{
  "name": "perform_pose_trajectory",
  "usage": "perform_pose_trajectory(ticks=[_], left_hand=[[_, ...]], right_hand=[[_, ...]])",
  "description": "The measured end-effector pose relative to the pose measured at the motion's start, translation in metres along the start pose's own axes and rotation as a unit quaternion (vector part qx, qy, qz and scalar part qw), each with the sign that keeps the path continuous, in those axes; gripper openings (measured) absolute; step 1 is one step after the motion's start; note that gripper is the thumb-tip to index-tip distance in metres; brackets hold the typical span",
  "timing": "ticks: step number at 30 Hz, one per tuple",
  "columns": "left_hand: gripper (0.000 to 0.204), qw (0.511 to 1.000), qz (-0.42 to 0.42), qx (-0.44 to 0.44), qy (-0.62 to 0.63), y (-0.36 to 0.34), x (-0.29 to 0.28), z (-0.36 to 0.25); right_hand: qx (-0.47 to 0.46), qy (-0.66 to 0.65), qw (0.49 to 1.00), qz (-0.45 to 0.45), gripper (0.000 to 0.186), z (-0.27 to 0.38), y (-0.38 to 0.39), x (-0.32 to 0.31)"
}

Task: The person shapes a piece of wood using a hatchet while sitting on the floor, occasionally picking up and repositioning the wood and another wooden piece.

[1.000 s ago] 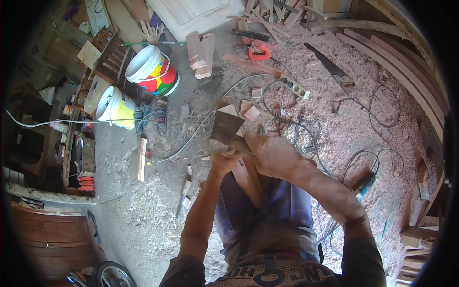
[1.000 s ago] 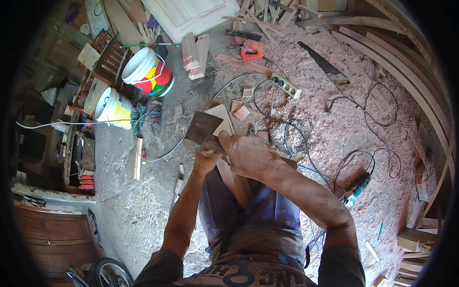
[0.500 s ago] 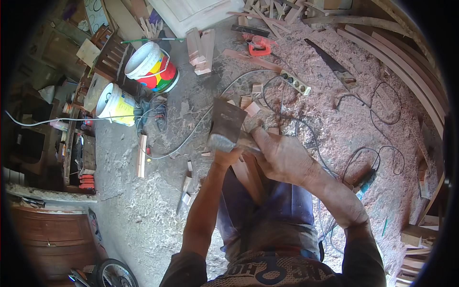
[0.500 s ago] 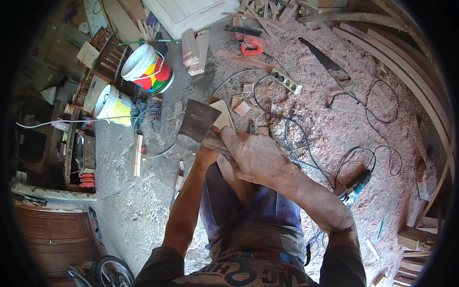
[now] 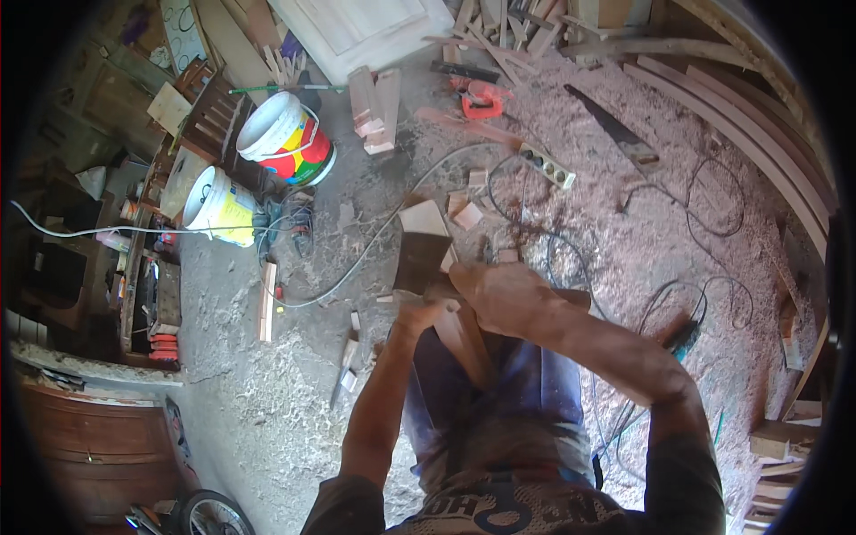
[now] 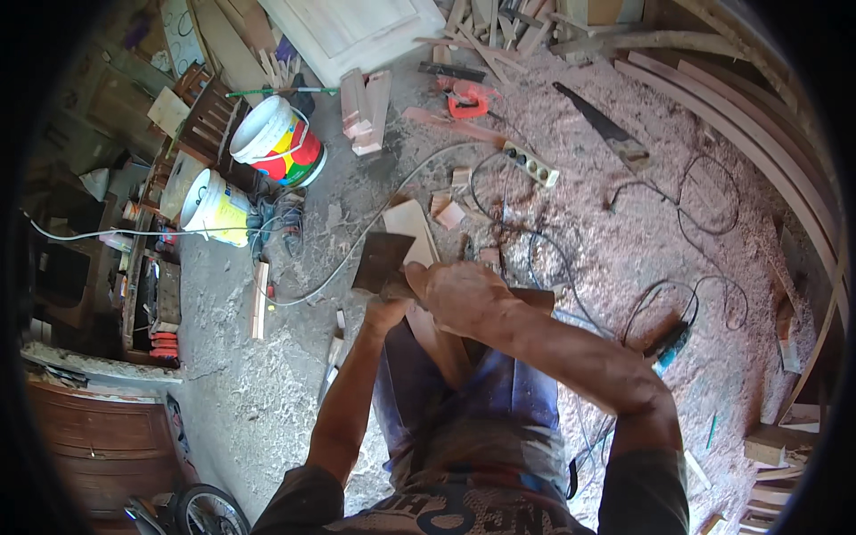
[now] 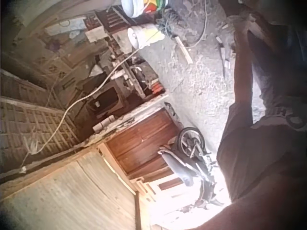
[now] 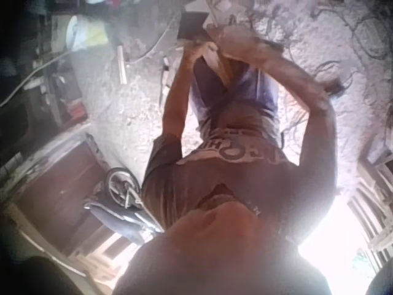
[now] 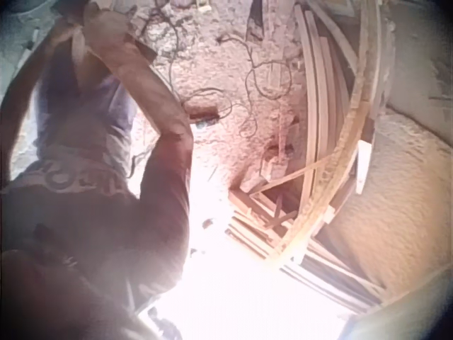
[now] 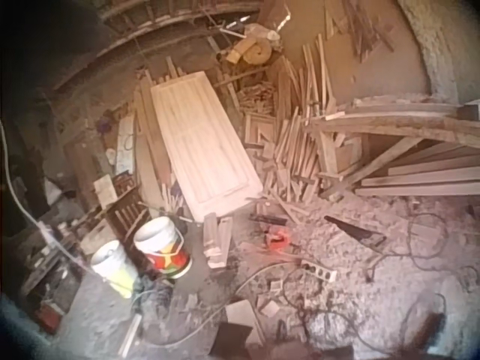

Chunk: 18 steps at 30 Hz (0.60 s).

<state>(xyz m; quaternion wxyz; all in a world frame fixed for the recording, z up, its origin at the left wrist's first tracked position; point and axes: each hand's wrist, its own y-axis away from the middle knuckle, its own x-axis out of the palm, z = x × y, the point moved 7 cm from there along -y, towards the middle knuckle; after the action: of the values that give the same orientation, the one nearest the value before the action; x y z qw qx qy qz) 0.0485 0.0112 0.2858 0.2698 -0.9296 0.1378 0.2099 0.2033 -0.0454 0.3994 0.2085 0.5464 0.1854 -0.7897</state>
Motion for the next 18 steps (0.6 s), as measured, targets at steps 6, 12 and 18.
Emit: perform_pose_trajectory(ticks=[6,12,18], left_hand=[[0.033,0.999,-0.008,0.012,-0.028,0.010,-0.006,-0.001],[0.030,0.994,-0.036,0.056,-0.086,0.017,0.003,0.009],[0.036,0.996,-0.025,0.026,-0.081,-0.002,-0.010,-0.008]], right_hand=[[-0.006,0.000,0.999,-0.052,0.032,0.025,0.010,-0.038],[-0.003,-0.017,0.999,-0.037,0.035,0.007,0.007,-0.010],[-0.003,-0.080,0.993,-0.091,0.039,0.025,0.011,-0.061]])
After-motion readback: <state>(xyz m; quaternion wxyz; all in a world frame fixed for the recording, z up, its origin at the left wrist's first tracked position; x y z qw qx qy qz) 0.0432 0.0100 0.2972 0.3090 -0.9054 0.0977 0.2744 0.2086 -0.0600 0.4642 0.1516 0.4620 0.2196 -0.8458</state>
